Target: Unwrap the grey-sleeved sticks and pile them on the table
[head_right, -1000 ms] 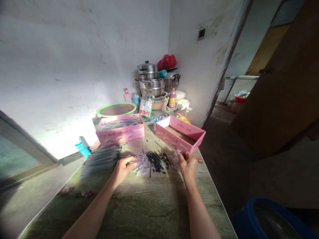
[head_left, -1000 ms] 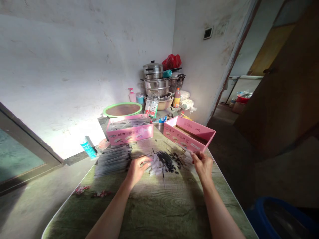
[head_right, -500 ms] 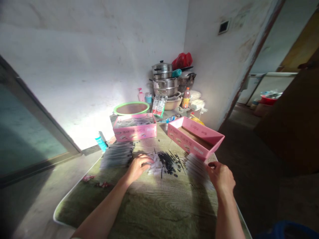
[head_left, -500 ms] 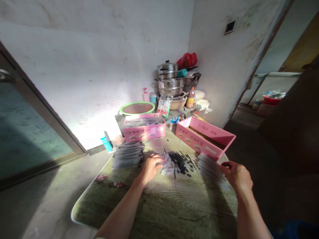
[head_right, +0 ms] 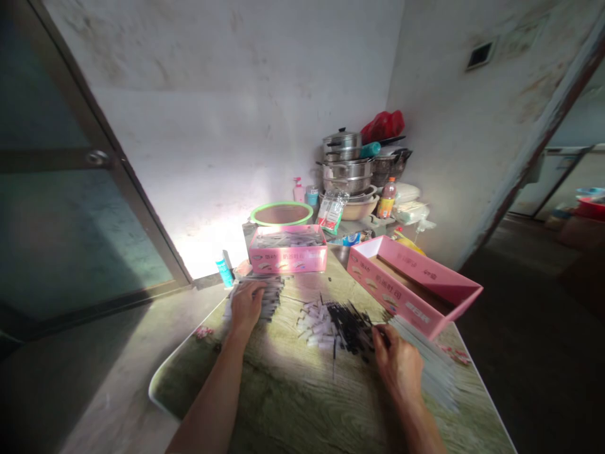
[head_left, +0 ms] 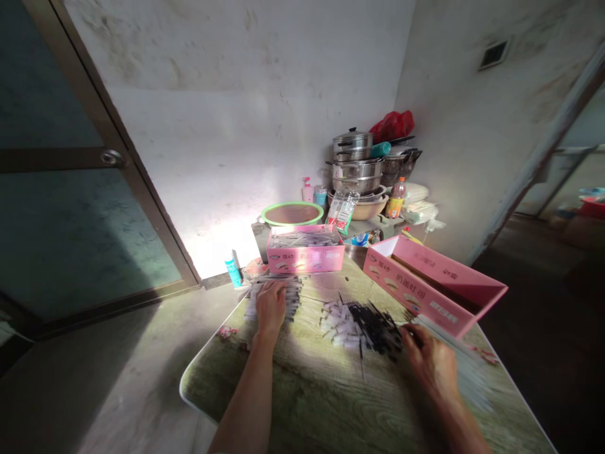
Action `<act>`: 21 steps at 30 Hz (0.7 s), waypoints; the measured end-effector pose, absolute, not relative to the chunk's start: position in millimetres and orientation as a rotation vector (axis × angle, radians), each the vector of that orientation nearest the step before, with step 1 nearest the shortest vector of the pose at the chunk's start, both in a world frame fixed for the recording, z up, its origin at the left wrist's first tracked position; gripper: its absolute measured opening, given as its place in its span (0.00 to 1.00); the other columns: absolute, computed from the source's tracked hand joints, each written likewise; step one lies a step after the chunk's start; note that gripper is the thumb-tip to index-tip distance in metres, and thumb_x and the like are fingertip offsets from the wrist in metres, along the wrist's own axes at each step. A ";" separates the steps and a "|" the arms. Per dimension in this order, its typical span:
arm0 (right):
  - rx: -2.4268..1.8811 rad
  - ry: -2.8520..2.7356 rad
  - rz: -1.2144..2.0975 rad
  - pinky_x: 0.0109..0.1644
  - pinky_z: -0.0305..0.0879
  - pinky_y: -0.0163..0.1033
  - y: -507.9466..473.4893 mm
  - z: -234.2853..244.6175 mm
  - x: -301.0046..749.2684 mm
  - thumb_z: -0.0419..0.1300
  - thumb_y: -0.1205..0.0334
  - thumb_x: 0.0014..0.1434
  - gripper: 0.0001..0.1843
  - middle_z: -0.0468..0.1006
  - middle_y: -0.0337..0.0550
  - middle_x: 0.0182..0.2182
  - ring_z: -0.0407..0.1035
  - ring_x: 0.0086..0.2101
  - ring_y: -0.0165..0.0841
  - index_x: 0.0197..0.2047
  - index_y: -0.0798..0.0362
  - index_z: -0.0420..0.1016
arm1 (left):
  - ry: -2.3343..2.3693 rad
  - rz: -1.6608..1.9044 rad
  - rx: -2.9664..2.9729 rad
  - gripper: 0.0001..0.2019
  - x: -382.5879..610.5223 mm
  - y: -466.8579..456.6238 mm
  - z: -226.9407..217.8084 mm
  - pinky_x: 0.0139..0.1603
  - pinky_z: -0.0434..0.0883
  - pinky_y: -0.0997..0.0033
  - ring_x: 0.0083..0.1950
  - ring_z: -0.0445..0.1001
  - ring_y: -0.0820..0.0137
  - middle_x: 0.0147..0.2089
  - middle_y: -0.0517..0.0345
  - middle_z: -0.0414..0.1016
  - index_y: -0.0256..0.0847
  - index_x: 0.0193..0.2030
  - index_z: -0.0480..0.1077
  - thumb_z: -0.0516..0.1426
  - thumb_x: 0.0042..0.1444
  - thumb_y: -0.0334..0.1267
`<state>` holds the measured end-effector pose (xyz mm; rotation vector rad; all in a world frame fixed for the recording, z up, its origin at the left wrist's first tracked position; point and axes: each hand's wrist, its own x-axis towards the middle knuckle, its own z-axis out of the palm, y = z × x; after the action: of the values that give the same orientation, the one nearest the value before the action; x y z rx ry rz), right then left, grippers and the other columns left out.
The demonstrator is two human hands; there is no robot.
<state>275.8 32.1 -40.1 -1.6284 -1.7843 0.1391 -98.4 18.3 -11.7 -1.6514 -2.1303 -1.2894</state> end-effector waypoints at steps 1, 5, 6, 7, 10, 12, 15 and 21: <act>-1.627 -1.775 0.142 0.32 0.64 0.40 33.0 -40.5 278.2 0.50 0.44 0.61 0.25 0.83 0.49 0.28 0.77 0.31 0.44 0.40 0.53 0.80 | -2.191 -1.273 -1.521 0.12 -111.8 15.0 -11.2 0.55 0.69 0.61 0.49 0.75 0.61 0.44 0.53 0.81 0.42 0.41 0.79 0.55 0.57 0.29; -1.657 -1.723 0.174 0.32 0.64 0.40 34.9 -38.7 284.9 0.51 0.42 0.60 0.26 0.83 0.49 0.28 0.77 0.29 0.44 0.39 0.53 0.80 | -2.480 -1.206 -1.041 0.14 -153.3 -1.9 -13.9 0.48 0.71 0.62 0.45 0.77 0.58 0.43 0.46 0.81 0.38 0.43 0.80 0.52 0.59 0.30; -1.656 -1.716 0.179 0.32 0.65 0.41 34.8 -37.9 285.0 0.51 0.42 0.59 0.26 0.83 0.49 0.29 0.76 0.29 0.44 0.39 0.53 0.80 | -2.551 -1.181 -0.967 0.15 -158.8 -5.6 -14.9 0.46 0.71 0.61 0.44 0.78 0.58 0.43 0.46 0.82 0.39 0.44 0.80 0.52 0.60 0.30; -1.651 -1.714 0.183 0.32 0.65 0.41 34.5 -37.1 284.6 0.51 0.42 0.59 0.26 0.83 0.49 0.29 0.76 0.29 0.44 0.39 0.53 0.80 | -2.617 -1.155 -0.916 0.15 -162.2 -8.4 -15.6 0.44 0.71 0.61 0.43 0.78 0.57 0.42 0.45 0.82 0.40 0.45 0.80 0.51 0.60 0.31; -1.643 -1.709 0.184 0.32 0.65 0.40 33.3 -35.2 282.3 0.51 0.42 0.59 0.26 0.83 0.50 0.28 0.77 0.29 0.44 0.38 0.53 0.81 | -2.756 -1.097 -0.868 0.15 -163.3 -12.3 -16.2 0.41 0.71 0.61 0.40 0.79 0.56 0.41 0.45 0.82 0.42 0.46 0.80 0.53 0.60 0.34; -1.632 -1.707 0.177 0.32 0.65 0.40 32.9 -34.8 281.5 0.51 0.42 0.59 0.26 0.83 0.50 0.28 0.77 0.29 0.44 0.38 0.53 0.81 | -2.772 -1.081 -0.897 0.14 -161.0 -12.5 -15.4 0.41 0.71 0.61 0.40 0.79 0.56 0.40 0.45 0.82 0.43 0.46 0.80 0.54 0.60 0.35; -1.597 -1.717 0.169 0.32 0.66 0.41 33.6 -36.2 282.1 0.51 0.42 0.59 0.25 0.83 0.49 0.27 0.77 0.29 0.44 0.38 0.53 0.81 | -2.797 -1.048 -0.945 0.14 -158.8 -12.6 -13.4 0.43 0.72 0.60 0.42 0.79 0.56 0.41 0.44 0.82 0.43 0.47 0.80 0.53 0.61 0.37; -1.583 -1.720 0.152 0.36 0.68 0.42 35.2 -40.5 284.1 0.51 0.44 0.61 0.25 0.83 0.51 0.29 0.77 0.31 0.45 0.39 0.54 0.80 | -2.808 -1.052 -0.977 0.14 -159.1 -13.4 -12.0 0.43 0.72 0.59 0.43 0.80 0.54 0.43 0.44 0.83 0.42 0.46 0.80 0.54 0.61 0.39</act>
<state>284.1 35.2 -40.5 -1.5834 -1.7202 0.1521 -159.1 -13.4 -12.0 -0.9768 -2.8076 -1.0524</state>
